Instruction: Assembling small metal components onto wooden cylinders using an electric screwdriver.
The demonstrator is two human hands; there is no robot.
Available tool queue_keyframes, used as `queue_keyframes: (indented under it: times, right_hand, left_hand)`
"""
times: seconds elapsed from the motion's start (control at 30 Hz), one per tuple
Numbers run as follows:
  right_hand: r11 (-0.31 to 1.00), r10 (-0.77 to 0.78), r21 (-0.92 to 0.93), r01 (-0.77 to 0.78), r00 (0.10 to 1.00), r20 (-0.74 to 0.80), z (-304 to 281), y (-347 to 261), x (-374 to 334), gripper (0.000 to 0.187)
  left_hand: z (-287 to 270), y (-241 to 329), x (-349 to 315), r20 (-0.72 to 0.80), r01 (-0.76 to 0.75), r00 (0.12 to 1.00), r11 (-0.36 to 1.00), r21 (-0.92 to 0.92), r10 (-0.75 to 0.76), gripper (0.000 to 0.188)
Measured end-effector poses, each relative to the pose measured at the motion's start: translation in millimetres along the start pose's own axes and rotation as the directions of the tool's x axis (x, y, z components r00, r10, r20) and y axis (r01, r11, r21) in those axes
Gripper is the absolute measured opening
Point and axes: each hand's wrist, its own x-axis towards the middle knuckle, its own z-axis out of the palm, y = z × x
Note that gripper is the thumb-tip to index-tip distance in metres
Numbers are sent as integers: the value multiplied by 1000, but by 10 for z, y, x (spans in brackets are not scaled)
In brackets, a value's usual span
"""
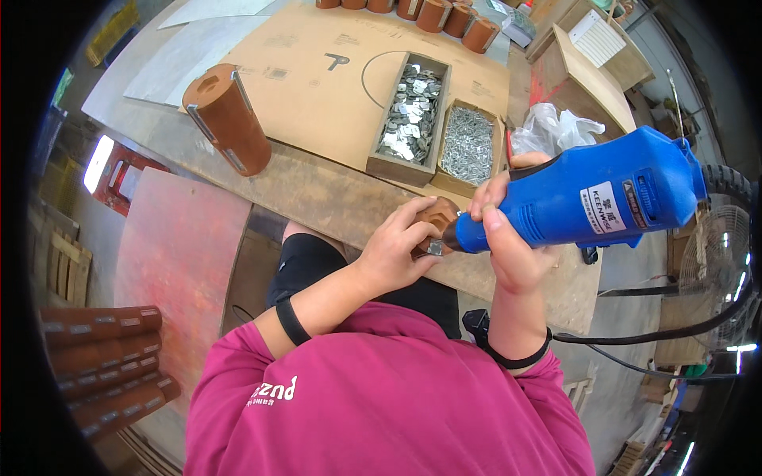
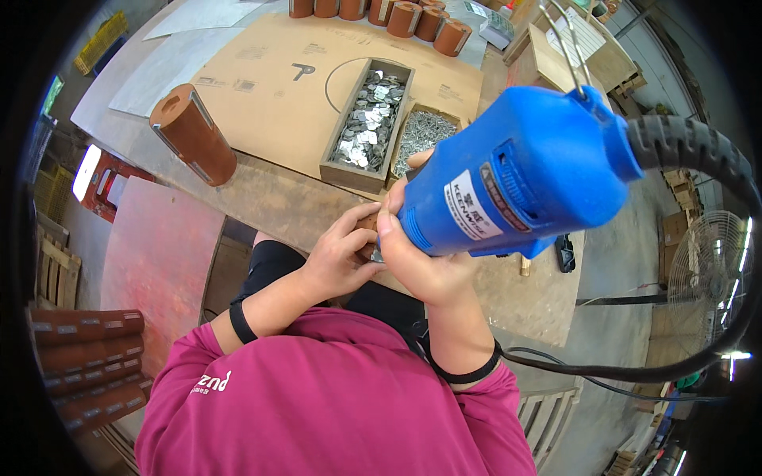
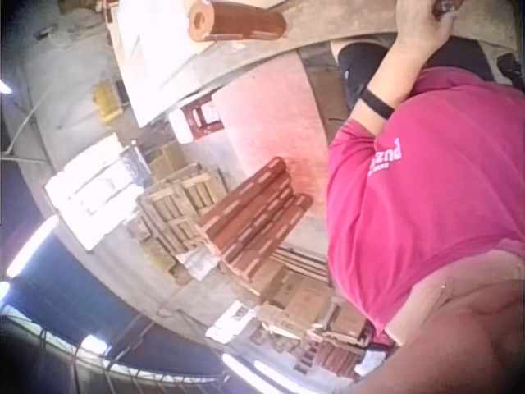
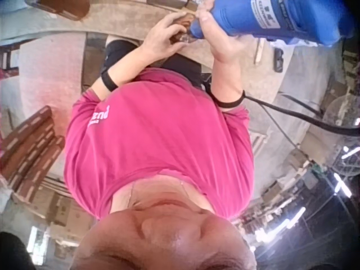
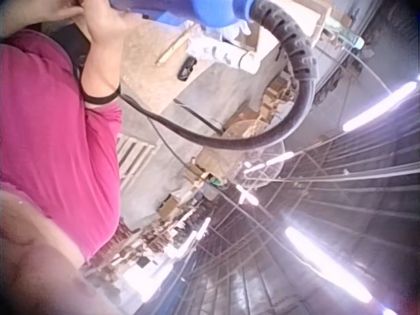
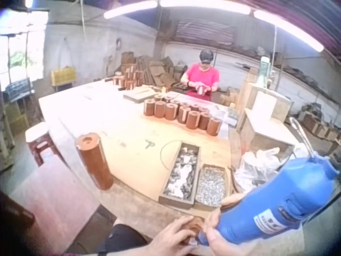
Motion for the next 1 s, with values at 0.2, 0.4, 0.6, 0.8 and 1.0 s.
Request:
queue_keyframes:
  times: [0.2, 0.4, 0.6, 0.8, 1.0]
  right_hand:
    - [986, 3, 168, 6, 998, -55, -99, -37, -10, 49]
    - [966, -2, 260, 16, 999, -53, -166, -6, -54, 48]
    - [986, 62, 155, -55, 997, -42, -87, -55, -52, 50]
    - [956, -96, 247, 159, 964, -247, -307, 11, -77, 53]
    - [979, -59, 135, 153, 846, -530, -811, 149, -182, 48]
  left_hand:
    - [-23, 29, 12, 18, -5, 1000, 999, 53, 4, 35]
    - [-1, 16, 15, 9, -22, 1000, 996, 90, 21, 36]
    - [23, -3, -3, 42, 88, 995, 996, 5, -89, 37]
    - [-9, 24, 15, 25, 12, 1000, 994, 110, -15, 36]
    - [-52, -8, 18, 52, 6, 999, 1000, -5, -6, 34]
